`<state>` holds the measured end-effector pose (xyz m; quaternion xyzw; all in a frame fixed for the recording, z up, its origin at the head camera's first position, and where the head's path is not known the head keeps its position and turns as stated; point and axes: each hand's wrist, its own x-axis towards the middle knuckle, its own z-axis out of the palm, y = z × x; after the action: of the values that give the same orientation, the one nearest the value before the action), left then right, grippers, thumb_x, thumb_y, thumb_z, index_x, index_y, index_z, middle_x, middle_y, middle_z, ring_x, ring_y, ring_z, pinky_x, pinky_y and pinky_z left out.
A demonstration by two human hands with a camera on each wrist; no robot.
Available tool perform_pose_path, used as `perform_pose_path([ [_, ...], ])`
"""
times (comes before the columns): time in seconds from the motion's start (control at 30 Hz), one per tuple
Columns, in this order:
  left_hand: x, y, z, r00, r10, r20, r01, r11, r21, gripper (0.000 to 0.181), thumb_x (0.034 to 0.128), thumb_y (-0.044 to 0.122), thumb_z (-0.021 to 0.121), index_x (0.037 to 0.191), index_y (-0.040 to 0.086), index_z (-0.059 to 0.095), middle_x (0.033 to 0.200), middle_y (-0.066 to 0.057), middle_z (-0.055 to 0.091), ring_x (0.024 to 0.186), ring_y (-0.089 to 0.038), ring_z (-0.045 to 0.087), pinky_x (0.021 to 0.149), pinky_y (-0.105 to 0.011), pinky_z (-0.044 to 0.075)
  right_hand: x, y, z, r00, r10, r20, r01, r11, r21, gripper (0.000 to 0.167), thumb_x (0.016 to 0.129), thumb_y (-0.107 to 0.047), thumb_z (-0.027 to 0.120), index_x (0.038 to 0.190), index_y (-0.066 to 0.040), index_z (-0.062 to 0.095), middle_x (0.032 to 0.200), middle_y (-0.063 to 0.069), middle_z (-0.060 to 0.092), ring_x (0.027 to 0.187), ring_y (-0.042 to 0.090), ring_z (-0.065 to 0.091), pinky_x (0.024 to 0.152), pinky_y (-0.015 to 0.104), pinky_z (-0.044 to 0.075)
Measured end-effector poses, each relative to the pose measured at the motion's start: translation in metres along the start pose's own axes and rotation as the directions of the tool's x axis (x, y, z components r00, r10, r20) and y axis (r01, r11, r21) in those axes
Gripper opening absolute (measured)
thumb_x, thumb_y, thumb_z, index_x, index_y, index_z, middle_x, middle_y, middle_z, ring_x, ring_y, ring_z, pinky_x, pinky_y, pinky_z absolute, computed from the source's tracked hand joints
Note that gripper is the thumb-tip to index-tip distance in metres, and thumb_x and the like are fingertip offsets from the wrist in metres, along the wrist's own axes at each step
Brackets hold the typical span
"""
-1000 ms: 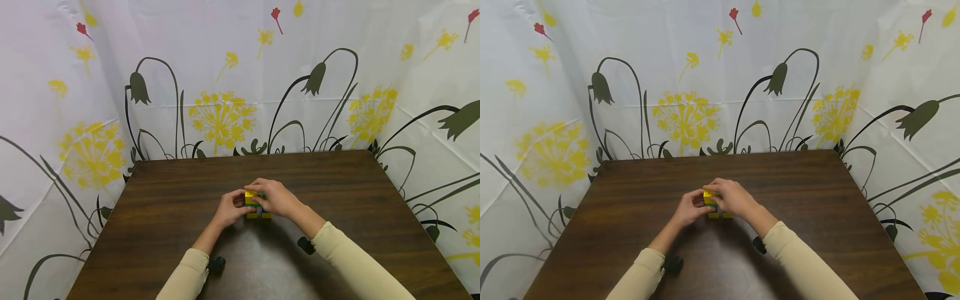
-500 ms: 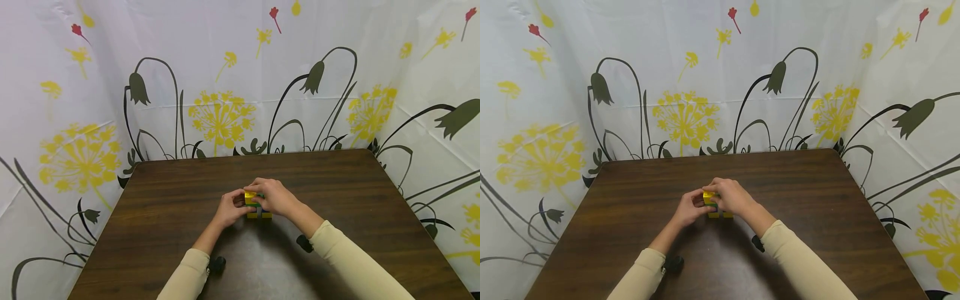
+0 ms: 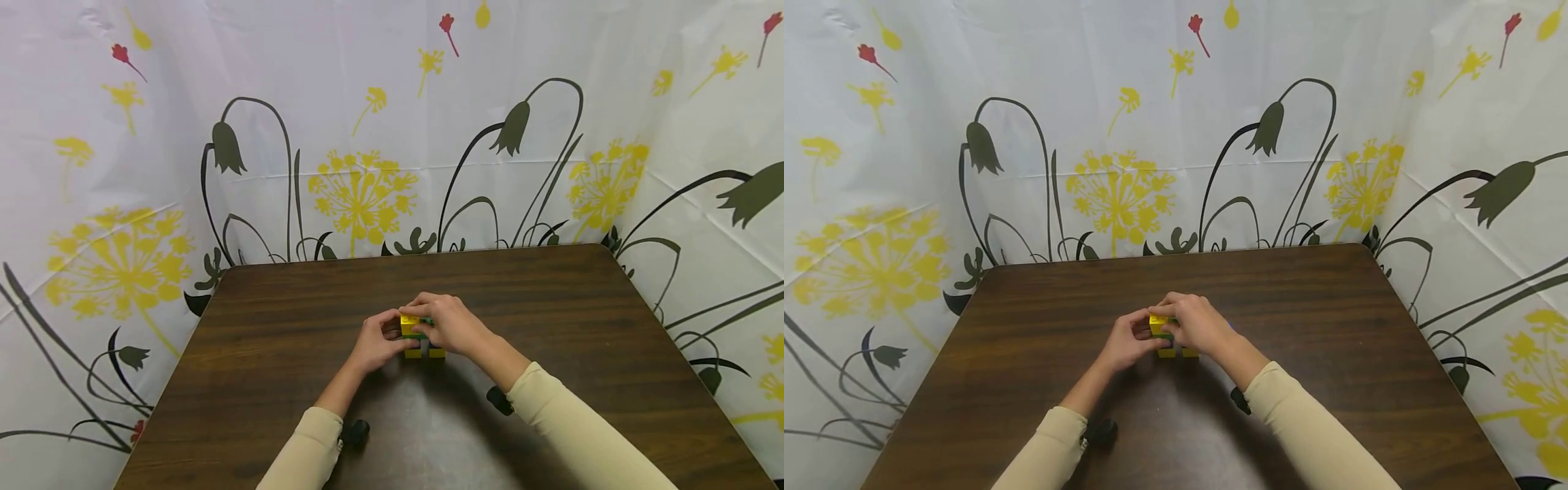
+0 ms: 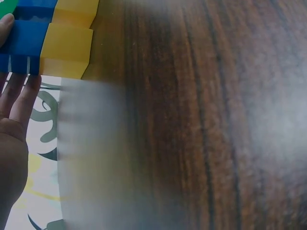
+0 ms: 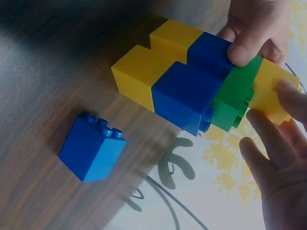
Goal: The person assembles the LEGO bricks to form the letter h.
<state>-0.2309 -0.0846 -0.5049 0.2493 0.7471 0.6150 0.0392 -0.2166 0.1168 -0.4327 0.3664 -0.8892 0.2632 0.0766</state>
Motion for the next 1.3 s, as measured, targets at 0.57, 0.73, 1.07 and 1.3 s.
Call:
perform_pose_path([
  [0.57, 0.000, -0.002, -0.003, 0.999, 0.002, -0.054, -0.005, 0.999, -0.040, 0.037, 0.0804, -0.002, 0.078, 0.116, 0.000, 0.068, 0.112, -0.017, 0.069, 0.102, -0.027, 0.068, 0.087, -0.039, 0.055, -0.002, 0.001, 0.002, 1.000, 0.010, 0.003, -0.010, 1.000, 0.018, 0.044, 0.087, -0.011, 0.076, 0.130, -0.014, 0.066, 0.114, -0.003, 0.066, 0.079, 0.009, 0.063, 0.066, 0.020, 0.053],
  [0.73, -0.001, 0.020, -0.004, 0.999, 0.038, -0.023, -0.038, 0.999, -0.018, 0.038, 0.0809, -0.002, 0.078, 0.116, -0.006, 0.065, 0.112, -0.024, 0.067, 0.103, -0.034, 0.067, 0.086, -0.038, 0.055, -0.004, 0.001, -0.005, 0.998, 0.013, 0.054, -0.015, 0.999, 0.036, 0.041, 0.092, -0.015, 0.070, 0.133, -0.014, 0.063, 0.122, -0.002, 0.064, 0.082, 0.008, 0.063, 0.069, 0.024, 0.053],
  [1.07, -0.002, 0.031, -0.003, 0.999, 0.007, -0.042, -0.006, 0.999, 0.041, 0.039, 0.0782, -0.002, 0.081, 0.114, -0.007, 0.065, 0.109, -0.021, 0.068, 0.097, -0.030, 0.069, 0.085, -0.035, 0.055, -0.011, 0.027, -0.029, 0.990, 0.126, 0.056, -0.132, 0.984, 0.121, 0.038, 0.098, -0.013, 0.061, 0.136, -0.010, 0.060, 0.128, 0.008, 0.063, 0.107, 0.019, 0.064, 0.089, 0.039, 0.054],
  [1.3, -0.003, 0.032, -0.004, 0.998, -0.018, -0.062, 0.021, 0.999, 0.042, 0.040, 0.0777, -0.001, 0.081, 0.114, -0.007, 0.066, 0.108, -0.021, 0.069, 0.097, -0.031, 0.069, 0.086, -0.037, 0.055, -0.036, 0.063, -0.021, 0.960, 0.268, 0.081, -0.273, 0.961, 0.049, 0.037, 0.096, -0.009, 0.063, 0.133, -0.006, 0.062, 0.126, 0.012, 0.064, 0.096, 0.023, 0.065, 0.087, 0.044, 0.053],
])
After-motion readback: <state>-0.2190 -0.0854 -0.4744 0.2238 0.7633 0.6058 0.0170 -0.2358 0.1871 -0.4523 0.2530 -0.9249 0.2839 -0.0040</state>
